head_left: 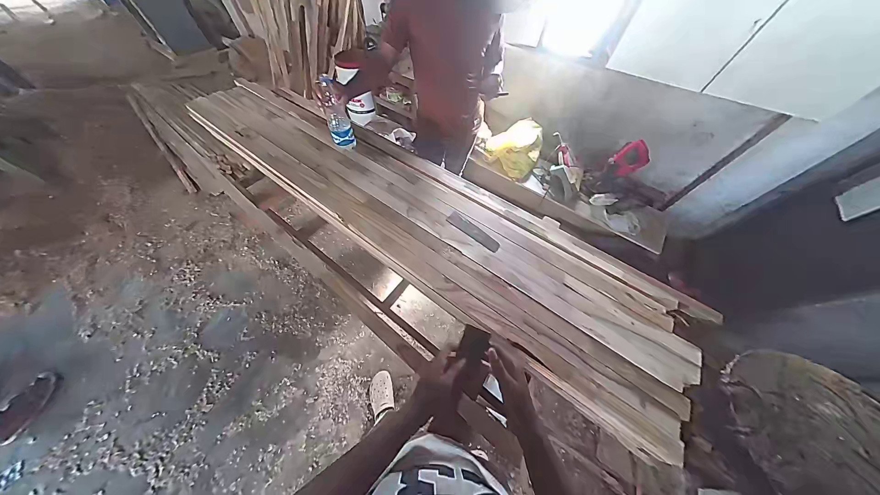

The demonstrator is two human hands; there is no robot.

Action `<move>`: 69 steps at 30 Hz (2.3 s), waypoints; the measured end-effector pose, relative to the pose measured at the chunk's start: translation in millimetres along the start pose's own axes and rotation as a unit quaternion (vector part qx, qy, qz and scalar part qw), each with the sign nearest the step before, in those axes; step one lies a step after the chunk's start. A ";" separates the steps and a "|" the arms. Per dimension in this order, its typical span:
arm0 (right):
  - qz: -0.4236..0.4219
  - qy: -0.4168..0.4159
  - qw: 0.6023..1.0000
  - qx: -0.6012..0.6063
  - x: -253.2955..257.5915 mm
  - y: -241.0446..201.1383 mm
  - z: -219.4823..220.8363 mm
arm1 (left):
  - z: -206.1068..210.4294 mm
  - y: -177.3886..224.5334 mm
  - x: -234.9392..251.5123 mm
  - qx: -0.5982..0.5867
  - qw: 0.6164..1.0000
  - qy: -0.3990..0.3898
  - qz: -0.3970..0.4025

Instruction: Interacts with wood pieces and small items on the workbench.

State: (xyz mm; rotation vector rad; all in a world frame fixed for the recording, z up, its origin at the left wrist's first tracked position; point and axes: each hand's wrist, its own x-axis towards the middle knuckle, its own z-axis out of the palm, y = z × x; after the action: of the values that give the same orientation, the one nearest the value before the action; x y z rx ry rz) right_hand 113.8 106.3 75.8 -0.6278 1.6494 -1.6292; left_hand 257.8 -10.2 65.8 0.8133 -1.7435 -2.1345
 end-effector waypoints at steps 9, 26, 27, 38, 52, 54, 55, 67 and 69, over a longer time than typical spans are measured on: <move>0.135 0.341 0.885 0.287 -113.0 33.6 -92.0 | 40.3 -60.2 -23.3 0.325 0.880 -0.347 -0.018; 0.288 0.507 0.809 0.071 -156.6 90.1 36.1 | -228.5 -119.9 27.7 0.488 0.764 -0.323 -0.272; 0.270 0.481 0.834 0.009 -146.3 85.2 48.0 | -250.0 -126.7 26.5 0.469 0.757 -0.328 -0.316; -0.041 0.236 0.768 -0.594 95.4 30.9 -0.6 | -338.9 -77.0 -14.6 0.367 0.707 -0.444 -0.411; -0.111 0.159 0.771 -0.607 75.2 56.7 -21.2 | -229.8 -151.1 -114.7 0.381 0.885 -0.058 -0.262; -0.168 0.169 0.770 -0.592 60.7 53.0 -20.6 | -211.5 -152.5 -110.5 0.474 0.848 -0.103 -0.212; -0.191 0.171 0.778 -0.574 48.4 51.0 -18.9 | -200.6 -157.9 -107.8 0.500 0.838 -0.097 -0.193; -0.170 0.151 0.916 -0.330 -137.3 82.6 -31.5 | -150.6 -131.6 -261.2 0.421 0.888 0.167 -0.076; -0.185 0.150 0.926 -0.294 -139.9 87.0 -36.2 | -136.2 -128.5 -251.7 0.429 0.879 0.196 -0.062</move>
State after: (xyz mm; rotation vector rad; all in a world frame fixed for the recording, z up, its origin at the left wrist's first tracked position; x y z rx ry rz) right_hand 185.2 243.9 9.5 -1.0833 2.3993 -1.5254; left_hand 557.1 44.8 -10.3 1.4615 -2.4112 -1.0301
